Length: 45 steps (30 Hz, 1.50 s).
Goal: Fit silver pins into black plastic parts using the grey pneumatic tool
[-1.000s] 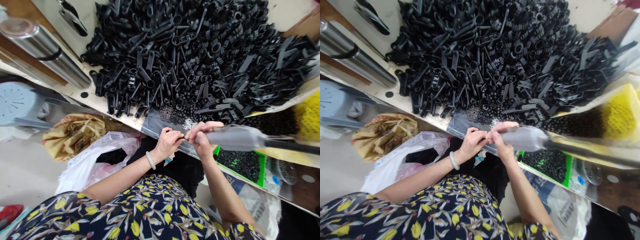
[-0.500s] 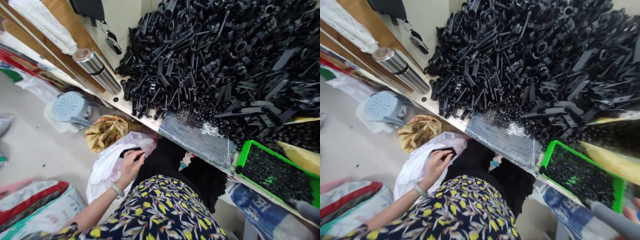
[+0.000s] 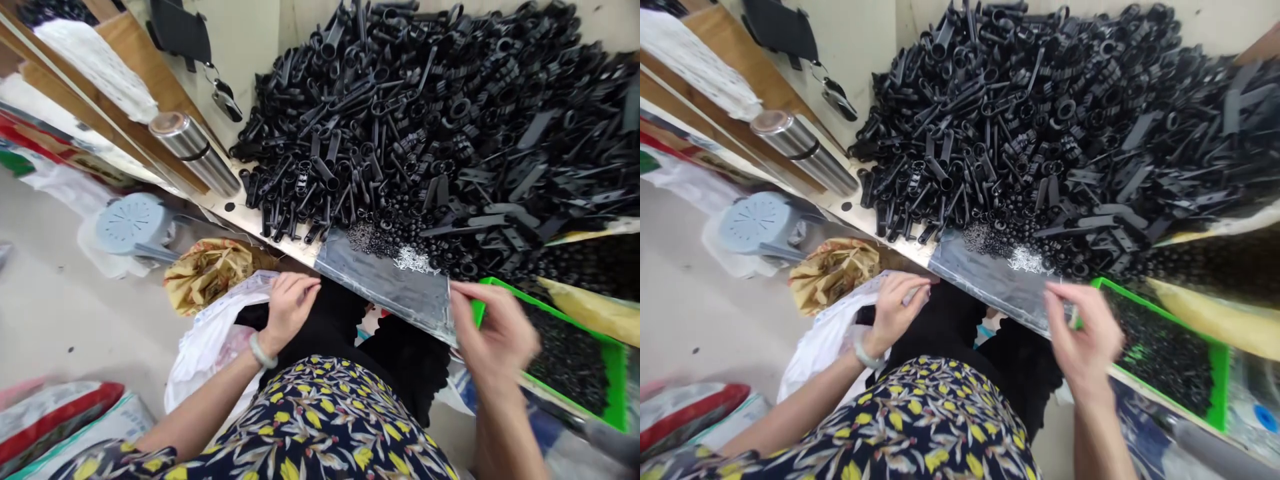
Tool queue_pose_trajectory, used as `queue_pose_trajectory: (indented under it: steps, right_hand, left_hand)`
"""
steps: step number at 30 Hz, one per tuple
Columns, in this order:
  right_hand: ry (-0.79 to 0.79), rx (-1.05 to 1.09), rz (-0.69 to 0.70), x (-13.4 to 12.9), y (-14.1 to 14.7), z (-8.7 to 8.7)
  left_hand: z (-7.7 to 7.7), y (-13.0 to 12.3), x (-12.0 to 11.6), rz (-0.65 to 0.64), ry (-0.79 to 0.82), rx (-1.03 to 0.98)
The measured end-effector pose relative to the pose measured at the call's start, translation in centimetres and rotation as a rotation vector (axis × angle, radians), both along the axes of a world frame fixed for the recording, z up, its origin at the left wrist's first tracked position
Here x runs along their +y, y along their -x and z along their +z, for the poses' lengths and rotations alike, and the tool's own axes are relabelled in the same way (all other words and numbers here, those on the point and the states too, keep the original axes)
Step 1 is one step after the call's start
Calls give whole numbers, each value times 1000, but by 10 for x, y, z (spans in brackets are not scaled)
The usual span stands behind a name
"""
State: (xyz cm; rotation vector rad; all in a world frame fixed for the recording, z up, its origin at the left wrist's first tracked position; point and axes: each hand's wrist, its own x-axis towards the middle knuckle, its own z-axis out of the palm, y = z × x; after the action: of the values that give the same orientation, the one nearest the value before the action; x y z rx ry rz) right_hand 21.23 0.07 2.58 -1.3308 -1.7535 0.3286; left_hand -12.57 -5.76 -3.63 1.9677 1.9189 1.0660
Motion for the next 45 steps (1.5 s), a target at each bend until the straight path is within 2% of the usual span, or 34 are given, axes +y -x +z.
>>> queue_pose_trajectory:
  steps: [2,4,6,9,14,18,23,25,29,34,40,45]
  right_hand:
    - [72,-18,95,10,20,-9]
    - [103,-106,159,23,34,-22]
    - [103,-252,162,34,39,-33]
    - [119,-380,119,43,33,-40]
    - [158,-308,84,55,33,-35]
    - [168,-354,159,65,46,-33]
    - [134,-361,38,70,46,-39]
    - [117,-394,96,69,47,-40]
    - [96,-494,290,66,56,-44]
    - [62,-613,199,69,60,-54]
    - [42,-678,206,70,61,-54]
    - [39,-681,179,72,68,-55]
  left_hand:
    - [8,-24,36,-69,-6,65]
    - [7,-41,64,-118,10,131]
    - [1,-50,82,-142,34,183]
    - [-4,-54,92,-165,53,221]
    - [0,-54,91,-235,18,230]
    - [3,-61,87,-266,-16,176]
    - [2,-68,84,-292,0,125]
    - [2,-67,83,-276,30,75]
    - [8,-61,76,-219,100,-126]
    - [15,-57,67,-137,186,-412]
    - [21,-65,67,-84,360,-808]
    - [20,-71,72,-40,453,-994]
